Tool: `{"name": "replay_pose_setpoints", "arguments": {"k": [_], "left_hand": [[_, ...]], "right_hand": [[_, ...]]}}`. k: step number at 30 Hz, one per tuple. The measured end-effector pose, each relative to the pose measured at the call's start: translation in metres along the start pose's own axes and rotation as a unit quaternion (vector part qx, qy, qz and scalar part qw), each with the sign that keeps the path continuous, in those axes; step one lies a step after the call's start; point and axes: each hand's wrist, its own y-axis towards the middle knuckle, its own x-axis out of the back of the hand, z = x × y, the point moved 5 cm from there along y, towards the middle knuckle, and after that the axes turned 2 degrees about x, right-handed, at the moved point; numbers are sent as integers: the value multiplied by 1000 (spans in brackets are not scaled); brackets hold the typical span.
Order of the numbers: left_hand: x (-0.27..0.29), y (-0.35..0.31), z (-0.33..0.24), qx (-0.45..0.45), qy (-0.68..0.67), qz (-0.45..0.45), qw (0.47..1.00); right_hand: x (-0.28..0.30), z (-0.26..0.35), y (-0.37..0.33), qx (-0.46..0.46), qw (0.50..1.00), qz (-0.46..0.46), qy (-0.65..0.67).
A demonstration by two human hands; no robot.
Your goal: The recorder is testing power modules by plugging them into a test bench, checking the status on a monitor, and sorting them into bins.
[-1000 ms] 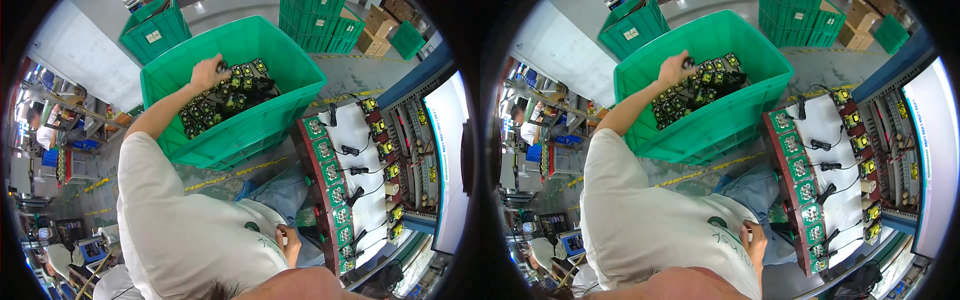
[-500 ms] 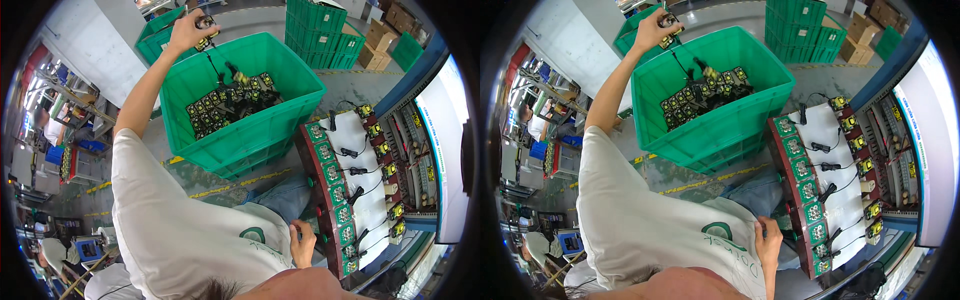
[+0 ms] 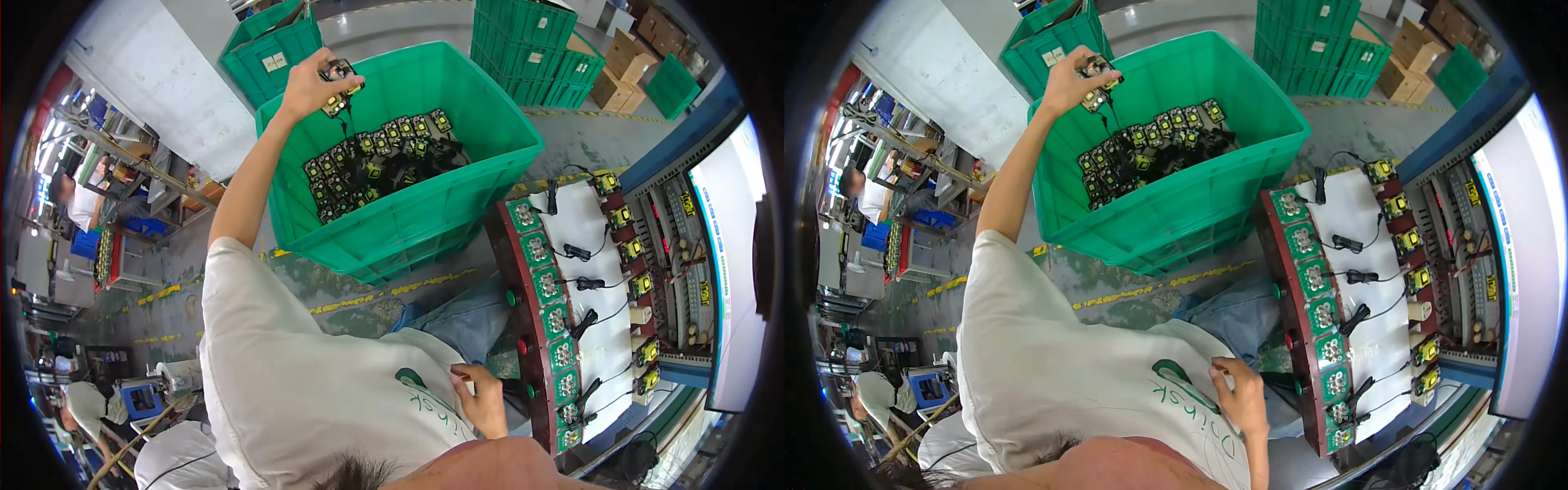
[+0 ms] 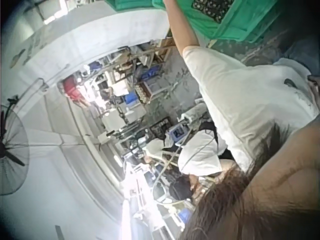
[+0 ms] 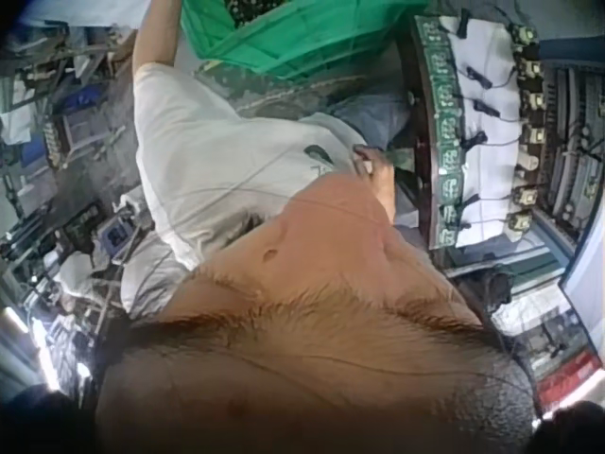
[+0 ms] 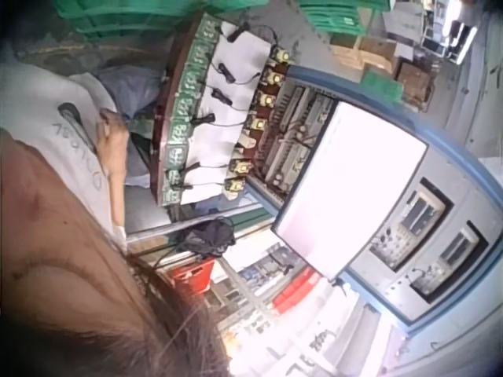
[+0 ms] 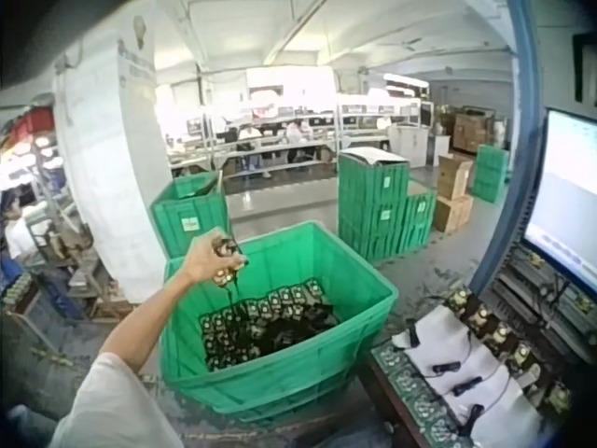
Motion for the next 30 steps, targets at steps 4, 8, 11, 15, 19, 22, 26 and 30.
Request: {"name": "replay_pose_setpoints", "arguments": {"k": [4,8,11,15,19,22,26,30], "left_hand": [[19,-22,-4,-1,-89,-20,996],[25,-32,-6,37,-197,-39,979],[16,-25,-21,43,-294,-57,953],[14,-26,-24,36,-360,-91,928],[25,-36,-11,39,-364,-147,919],[30,-42,-4,40,-356,-170,918],[35,-42,18,161,-383,-218,883],[29,-46,32,189,-324,-181,909]], "right_hand": [[34,78,82,80,997,5,11],[36,157,238,226,973,42,-28],[1,137,390,225,959,96,-146],[-94,64,514,314,874,251,-272],[-164,54,518,209,795,440,-361],[-178,47,498,89,742,541,-387],[-155,57,503,118,748,503,-417],[-111,71,509,109,797,490,-335]]}}
